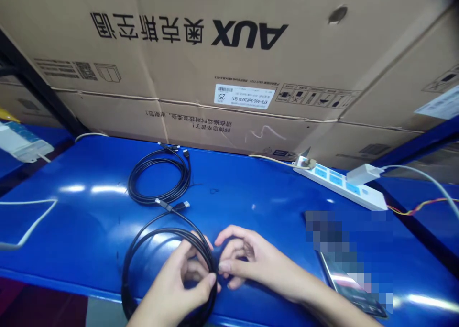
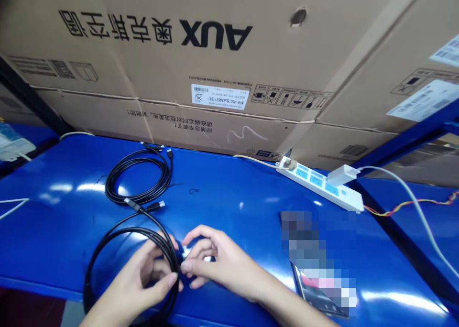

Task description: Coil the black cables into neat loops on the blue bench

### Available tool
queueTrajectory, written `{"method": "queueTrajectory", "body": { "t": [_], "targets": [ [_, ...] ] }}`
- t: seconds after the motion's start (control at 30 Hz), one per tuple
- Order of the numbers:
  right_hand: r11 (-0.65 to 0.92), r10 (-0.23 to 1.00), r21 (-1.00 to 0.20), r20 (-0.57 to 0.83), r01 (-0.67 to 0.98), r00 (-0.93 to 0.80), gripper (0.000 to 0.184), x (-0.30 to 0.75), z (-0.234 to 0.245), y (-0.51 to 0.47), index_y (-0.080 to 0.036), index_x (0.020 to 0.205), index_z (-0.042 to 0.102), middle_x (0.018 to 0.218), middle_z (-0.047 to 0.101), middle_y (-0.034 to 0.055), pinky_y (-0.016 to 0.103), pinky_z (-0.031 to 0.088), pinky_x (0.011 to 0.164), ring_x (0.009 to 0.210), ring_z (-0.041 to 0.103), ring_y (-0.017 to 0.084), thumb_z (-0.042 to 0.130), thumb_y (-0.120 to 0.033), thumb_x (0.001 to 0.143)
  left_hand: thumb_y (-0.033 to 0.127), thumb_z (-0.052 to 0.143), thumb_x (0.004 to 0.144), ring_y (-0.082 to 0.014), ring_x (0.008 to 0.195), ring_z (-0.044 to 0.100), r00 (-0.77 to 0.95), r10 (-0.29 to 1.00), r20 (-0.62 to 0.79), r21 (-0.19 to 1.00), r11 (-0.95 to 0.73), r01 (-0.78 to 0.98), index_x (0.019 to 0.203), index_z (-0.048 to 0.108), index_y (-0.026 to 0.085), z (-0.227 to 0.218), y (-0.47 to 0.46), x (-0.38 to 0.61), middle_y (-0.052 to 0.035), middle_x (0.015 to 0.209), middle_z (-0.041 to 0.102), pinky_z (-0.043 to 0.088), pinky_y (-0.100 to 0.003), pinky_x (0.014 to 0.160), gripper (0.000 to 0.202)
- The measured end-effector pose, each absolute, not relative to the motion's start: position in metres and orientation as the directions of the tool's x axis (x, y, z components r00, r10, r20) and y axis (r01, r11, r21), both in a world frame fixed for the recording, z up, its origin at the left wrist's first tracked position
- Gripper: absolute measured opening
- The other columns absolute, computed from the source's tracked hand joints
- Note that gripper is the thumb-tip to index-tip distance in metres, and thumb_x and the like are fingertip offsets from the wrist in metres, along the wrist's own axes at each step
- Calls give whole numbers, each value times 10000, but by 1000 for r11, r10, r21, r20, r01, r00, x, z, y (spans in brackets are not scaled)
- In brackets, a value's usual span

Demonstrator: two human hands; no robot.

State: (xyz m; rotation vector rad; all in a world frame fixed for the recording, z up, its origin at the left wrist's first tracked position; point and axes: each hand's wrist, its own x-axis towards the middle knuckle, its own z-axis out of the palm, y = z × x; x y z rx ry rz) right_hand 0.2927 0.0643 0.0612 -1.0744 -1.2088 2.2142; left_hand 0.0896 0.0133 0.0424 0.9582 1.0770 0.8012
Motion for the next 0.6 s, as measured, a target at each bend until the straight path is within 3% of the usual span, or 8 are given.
{"method": "queueTrajectory", "body": {
  "t": [0.43,0.6],
  "targets": [
    [-435,741,-900,-355,-6,-570,518,290,57,64,-211,1015,672,825,751,-15,305,559,773,781,700,161,981,-310,611,489,823,750,-197,707,733,321,887,-331,928,368,-60,1062,533,249,40,15,88,-18,882,690,549,-292,659,488],
    [-377,761,-922,-360,84,-540,339,289,57,63,-184,834,788,828,777,28,296,559,703,733,712,178,961,-393,630,449,828,747,-211,720,732,303,884,-356,918,392,-65,1072,539,256,43,15,86,-26,900,702,558,-319,681,475]
  ]
}}
